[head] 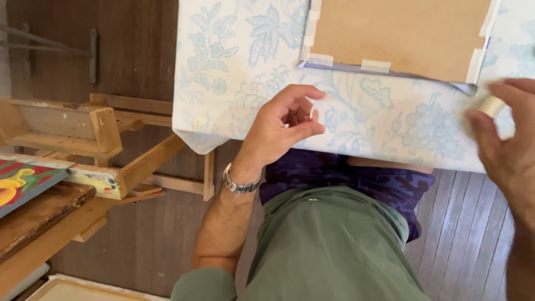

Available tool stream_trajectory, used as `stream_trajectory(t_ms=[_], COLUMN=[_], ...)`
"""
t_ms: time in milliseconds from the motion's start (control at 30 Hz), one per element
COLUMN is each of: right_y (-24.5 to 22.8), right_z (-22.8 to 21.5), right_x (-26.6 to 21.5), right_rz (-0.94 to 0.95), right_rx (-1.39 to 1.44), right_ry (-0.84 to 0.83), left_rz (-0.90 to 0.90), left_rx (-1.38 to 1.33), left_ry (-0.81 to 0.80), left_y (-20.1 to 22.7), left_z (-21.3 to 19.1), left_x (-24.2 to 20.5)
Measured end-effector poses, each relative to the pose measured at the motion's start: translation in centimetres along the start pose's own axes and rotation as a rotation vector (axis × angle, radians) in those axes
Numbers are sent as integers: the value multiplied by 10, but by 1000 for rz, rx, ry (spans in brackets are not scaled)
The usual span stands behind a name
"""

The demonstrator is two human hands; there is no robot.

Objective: Securing a piece of paper to a cardboard backing by applying masking tape along the edges.

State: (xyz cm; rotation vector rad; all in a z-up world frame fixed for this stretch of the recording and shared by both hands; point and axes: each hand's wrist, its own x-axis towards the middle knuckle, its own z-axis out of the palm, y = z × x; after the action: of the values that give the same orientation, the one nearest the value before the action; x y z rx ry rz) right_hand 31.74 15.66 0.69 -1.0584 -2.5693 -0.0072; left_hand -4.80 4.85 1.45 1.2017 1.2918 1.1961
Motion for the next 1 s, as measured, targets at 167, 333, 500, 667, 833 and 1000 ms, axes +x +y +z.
stream_trajectory(t_ms=[167, 333, 500, 667, 833, 1000], right_y=[-80, -108, -81, -65, -69, -61], right_z=[-18, 13, 32, 36, 33, 44], right_x=[78, 96, 85, 93, 127, 161], right_rz=[-71, -300, -152, -17, -169, -13], right_rx=[383, 269, 173, 110, 19, 58], right_ry=[-121, -57, -146, -187, -218, -417], left_rz=[-31, -12, -107, 0, 273, 268], left_rx=[242, 411, 310, 434, 761, 721], left_ry=[-161, -215, -10, -43, -177, -129], left_y=[14, 14, -1, 17, 4, 2], left_z=[14, 20, -8, -4, 14, 3], left_x=[8, 3, 11, 41, 98, 123])
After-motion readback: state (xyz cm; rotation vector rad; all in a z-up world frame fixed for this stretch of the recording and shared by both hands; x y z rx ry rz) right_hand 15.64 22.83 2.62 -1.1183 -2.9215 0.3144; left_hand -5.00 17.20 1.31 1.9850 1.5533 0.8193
